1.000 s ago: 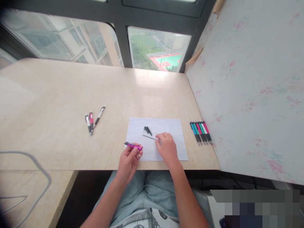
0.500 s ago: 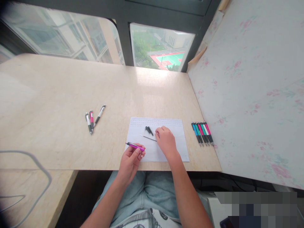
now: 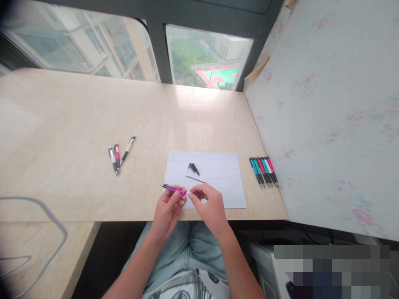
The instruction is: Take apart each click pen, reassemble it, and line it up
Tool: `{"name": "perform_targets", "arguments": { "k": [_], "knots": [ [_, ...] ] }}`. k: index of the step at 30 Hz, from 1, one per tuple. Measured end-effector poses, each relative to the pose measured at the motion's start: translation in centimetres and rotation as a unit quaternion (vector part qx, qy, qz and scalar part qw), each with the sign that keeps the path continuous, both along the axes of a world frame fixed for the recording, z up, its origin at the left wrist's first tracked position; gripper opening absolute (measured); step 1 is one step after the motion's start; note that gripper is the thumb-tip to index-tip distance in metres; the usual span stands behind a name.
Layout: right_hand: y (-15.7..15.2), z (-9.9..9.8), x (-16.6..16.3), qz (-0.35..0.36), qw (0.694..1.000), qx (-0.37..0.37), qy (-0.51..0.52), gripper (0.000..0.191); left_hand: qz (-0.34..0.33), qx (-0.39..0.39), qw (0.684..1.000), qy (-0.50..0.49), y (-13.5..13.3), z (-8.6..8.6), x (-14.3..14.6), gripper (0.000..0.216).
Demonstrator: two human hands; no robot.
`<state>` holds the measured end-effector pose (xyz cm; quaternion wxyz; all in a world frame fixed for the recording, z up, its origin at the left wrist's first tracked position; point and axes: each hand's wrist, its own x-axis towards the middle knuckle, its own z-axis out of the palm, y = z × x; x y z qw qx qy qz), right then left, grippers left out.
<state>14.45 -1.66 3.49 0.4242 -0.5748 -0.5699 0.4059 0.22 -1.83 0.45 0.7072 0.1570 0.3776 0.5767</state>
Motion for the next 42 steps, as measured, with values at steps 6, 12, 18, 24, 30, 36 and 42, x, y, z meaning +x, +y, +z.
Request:
{"name": "perform_targets", "arguments": {
  "k": [6, 12, 18, 24, 30, 36, 42],
  "knots": [
    [-0.2, 0.1, -0.5, 0.018, 1.000, 0.016, 0.004, 0.013, -0.002, 0.003, 1.000, 0.002, 0.0, 0.0, 0.0, 0.020],
    [-0.1, 0.2, -0.6, 0.019, 1.000, 0.012, 0.010, 0.012, -0.007, 0.007, 1.000, -0.001, 0.0, 0.1, 0.0, 0.019],
    [0.1, 0.6, -0.9, 0.017, 1.000, 0.011, 0.003, 0.011, -0.014, 0.002, 1.000, -0.012, 0.0, -0.3, -0.3, 0.018],
    [0.2, 0.9, -1.0, 0.020, 1.000, 0.006, -0.019, 0.011, -0.024, -0.003, 0.999, -0.030, 0.1, -0.4, -0.5, 0.017],
    [0.1, 1.1, -1.2, 0.022, 0.999, 0.010, -0.027, 0.011, -0.028, -0.001, 0.999, -0.037, 0.1, -0.5, -0.5, 0.018],
    [0.4, 0.1, 0.1, 0.016, 0.995, 0.025, -0.096, 0.010, -0.017, -0.011, 0.997, -0.074, 0.2, -0.5, -0.7, 0.016],
    [1.9, -2.4, 2.4, -0.013, 0.951, 0.056, -0.303, 0.017, -0.001, -0.030, 0.990, -0.138, 0.4, -0.2, -1.0, 0.018]
  ]
}}
